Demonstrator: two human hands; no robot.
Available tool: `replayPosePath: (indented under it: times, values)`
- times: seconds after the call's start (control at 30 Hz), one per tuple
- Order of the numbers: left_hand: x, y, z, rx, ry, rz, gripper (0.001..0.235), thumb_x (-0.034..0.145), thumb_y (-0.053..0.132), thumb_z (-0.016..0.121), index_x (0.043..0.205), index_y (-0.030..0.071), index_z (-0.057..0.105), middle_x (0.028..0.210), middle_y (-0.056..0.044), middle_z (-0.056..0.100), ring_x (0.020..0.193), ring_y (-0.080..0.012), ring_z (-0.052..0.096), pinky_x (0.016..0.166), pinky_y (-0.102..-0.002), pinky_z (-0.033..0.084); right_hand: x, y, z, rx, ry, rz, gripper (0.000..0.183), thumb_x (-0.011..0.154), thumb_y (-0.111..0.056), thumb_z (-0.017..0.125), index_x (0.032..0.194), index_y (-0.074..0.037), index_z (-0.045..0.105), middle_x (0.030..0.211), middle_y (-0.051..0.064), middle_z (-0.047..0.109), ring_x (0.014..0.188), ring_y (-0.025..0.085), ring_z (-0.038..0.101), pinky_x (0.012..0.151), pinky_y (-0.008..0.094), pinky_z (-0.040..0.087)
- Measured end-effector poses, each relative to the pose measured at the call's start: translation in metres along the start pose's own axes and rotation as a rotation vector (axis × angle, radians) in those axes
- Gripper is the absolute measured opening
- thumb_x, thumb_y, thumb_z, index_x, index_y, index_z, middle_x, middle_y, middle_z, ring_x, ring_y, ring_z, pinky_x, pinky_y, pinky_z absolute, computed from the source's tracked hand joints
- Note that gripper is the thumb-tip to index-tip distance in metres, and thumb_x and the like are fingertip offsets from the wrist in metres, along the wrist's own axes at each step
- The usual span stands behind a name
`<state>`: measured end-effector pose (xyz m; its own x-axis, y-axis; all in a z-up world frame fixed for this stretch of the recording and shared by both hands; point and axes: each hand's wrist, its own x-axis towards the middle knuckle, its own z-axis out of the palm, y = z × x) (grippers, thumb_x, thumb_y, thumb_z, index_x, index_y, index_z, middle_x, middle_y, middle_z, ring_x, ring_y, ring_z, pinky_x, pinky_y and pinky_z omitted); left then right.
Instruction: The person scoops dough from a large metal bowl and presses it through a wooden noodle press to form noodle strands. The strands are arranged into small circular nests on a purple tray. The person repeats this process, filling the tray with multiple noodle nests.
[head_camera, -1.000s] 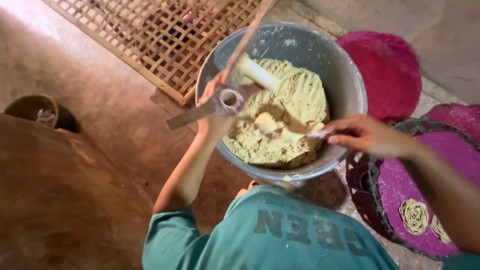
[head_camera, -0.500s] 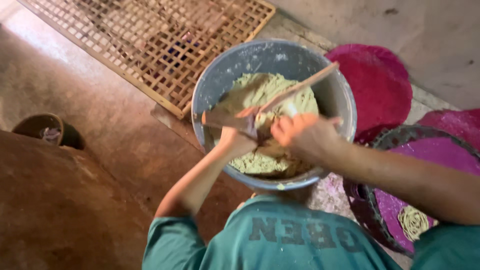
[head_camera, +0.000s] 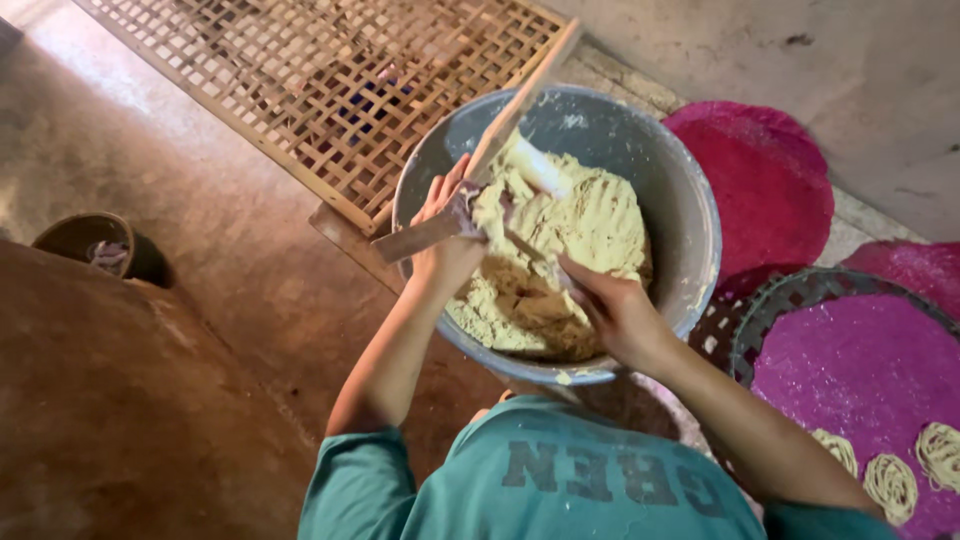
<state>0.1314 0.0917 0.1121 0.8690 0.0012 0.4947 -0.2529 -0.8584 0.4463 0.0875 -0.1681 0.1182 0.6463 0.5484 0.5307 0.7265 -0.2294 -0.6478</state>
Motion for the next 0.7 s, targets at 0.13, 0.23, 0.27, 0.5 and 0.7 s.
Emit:
replayPosePath:
  times: [0.13, 0.23, 0.27, 0.5, 0.7]
  values:
    - [-0.004, 0.006, -0.003, -0.179, 0.056, -0.019, 0.073, 0.076, 0.027, 0.083, 0.140, 0.010, 0.053, 0.150, -0.014, 0.052, 0.120, -0.0294, 0.060, 0.094, -0.042, 0.057, -0.027, 0.038, -0.031, 0.141, -0.189, 0.882, 0.044, 0.106, -0.021, 0.056, 0.150, -0.015, 0.056, 0.072, 0.013, 0.064, 0.058, 0.020, 0.057, 0.055, 0.034, 0.049]
    - [0.006, 0.016, 0.009, -0.003, 0.147, 0.158, 0.053, 0.073, 0.026, 0.089, 0.115, 0.014, 0.060, 0.154, -0.030, 0.038, 0.115, -0.0410, 0.057, 0.083, -0.045, 0.055, -0.019, 0.061, -0.037, 0.231, 0.038, 0.720, 0.043, 0.106, -0.016, 0.058, 0.148, -0.004, 0.057, 0.082, 0.014, 0.065, 0.065, 0.012, 0.051, 0.056, 0.030, 0.044]
    - [0.005, 0.018, 0.015, 0.007, 0.128, 0.141, 0.052, 0.073, 0.027, 0.090, 0.114, 0.013, 0.061, 0.155, -0.031, 0.035, 0.113, -0.0418, 0.056, 0.080, -0.045, 0.054, -0.019, 0.061, -0.028, 0.107, 0.014, 0.694, 0.042, 0.105, -0.016, 0.059, 0.146, -0.004, 0.059, 0.085, 0.018, 0.070, 0.065, 0.013, 0.054, 0.057, 0.030, 0.047]
    - [0.011, -0.010, 0.026, -0.145, -0.090, -0.152, 0.096, 0.078, 0.015, 0.077, 0.163, 0.004, 0.033, 0.136, -0.018, 0.053, 0.104, -0.0311, 0.062, 0.092, -0.047, 0.055, -0.005, 0.002, -0.008, 0.032, -0.076, 0.286, 0.040, 0.104, -0.019, 0.058, 0.140, -0.003, 0.063, 0.098, 0.019, 0.076, 0.074, 0.014, 0.071, 0.069, 0.035, 0.058]
    - [0.003, -0.012, 0.012, -0.078, -0.036, 0.173, 0.072, 0.099, 0.024, 0.073, 0.159, 0.005, 0.039, 0.115, -0.010, 0.063, 0.087, -0.0204, 0.068, 0.073, -0.035, 0.061, 0.051, -0.015, -0.075, -0.072, -0.584, 0.781, 0.037, 0.101, -0.029, 0.053, 0.131, -0.013, 0.067, 0.099, 0.014, 0.080, 0.069, 0.016, 0.072, 0.068, 0.032, 0.061]
